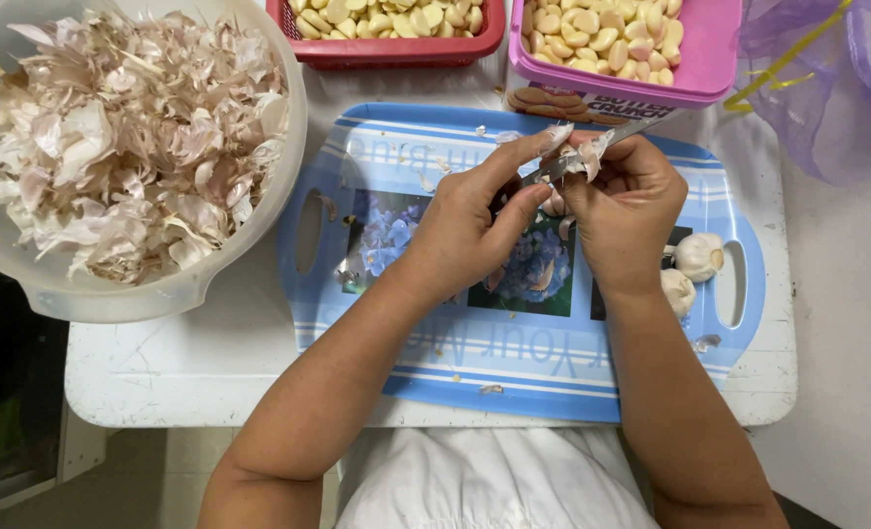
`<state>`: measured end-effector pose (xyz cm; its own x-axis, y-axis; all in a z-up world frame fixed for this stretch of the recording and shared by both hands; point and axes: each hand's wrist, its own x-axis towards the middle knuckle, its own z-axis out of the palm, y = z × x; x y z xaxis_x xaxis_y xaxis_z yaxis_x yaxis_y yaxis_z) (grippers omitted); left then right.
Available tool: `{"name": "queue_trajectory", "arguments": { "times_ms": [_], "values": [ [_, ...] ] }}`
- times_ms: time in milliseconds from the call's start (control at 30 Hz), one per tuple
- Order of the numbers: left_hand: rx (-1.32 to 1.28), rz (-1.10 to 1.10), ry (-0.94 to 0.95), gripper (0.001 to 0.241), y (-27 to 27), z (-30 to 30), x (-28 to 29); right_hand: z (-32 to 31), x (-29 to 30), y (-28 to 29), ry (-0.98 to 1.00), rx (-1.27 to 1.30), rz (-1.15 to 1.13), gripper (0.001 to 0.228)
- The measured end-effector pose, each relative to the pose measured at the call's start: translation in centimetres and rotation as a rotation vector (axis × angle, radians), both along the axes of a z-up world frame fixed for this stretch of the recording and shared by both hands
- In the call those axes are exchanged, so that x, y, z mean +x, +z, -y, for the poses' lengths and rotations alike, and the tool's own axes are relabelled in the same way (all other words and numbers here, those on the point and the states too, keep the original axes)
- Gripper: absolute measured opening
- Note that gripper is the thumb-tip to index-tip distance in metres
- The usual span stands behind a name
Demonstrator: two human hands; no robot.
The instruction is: Peeling individual garlic cloves using a small knife and fingers at a fast, efficient pace.
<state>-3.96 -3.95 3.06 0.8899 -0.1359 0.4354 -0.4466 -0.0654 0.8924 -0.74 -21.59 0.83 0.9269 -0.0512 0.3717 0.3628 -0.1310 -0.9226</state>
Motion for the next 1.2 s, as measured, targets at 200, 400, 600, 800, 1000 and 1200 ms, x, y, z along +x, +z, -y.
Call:
{"name": "queue_trajectory", "arguments": {
  "times_ms": [200,400,600,800,1000,1200],
  "values": [
    [0.017,-0.058,-0.042,0.037,0.7,-0.3,-0.5,-0.5,-0.8,1.8,0.011,-0.047,0.009,0.016],
    [0.116,0.001,0.005,0.034,-0.4,0.0,0.3,-0.2,-0.9,1.6,-0.018,-0.075,0.020,0.012],
    [0.216,0.094,0.142,0.031,-0.7,0.5,0.2,-0.1,-0.3,-1.4,-0.036,0.024,0.018,0.017],
    [0.083,0.015,0.213,0.026,-1.0,1.0,0.3,-1.0,0.1,-1.8,-0.036,0.114,0.037,0.021],
    [-0.170,-0.140,0.184,0.025,-3.0,1.6,1.1,-2.0,0.2,-1.7,-0.042,0.184,0.092,0.023],
    [-0.191,-0.295,0.206,0.028,-3.1,-0.9,2.2,-1.6,0.0,-1.5,0.077,0.424,0.095,0.021]
  ]
}}
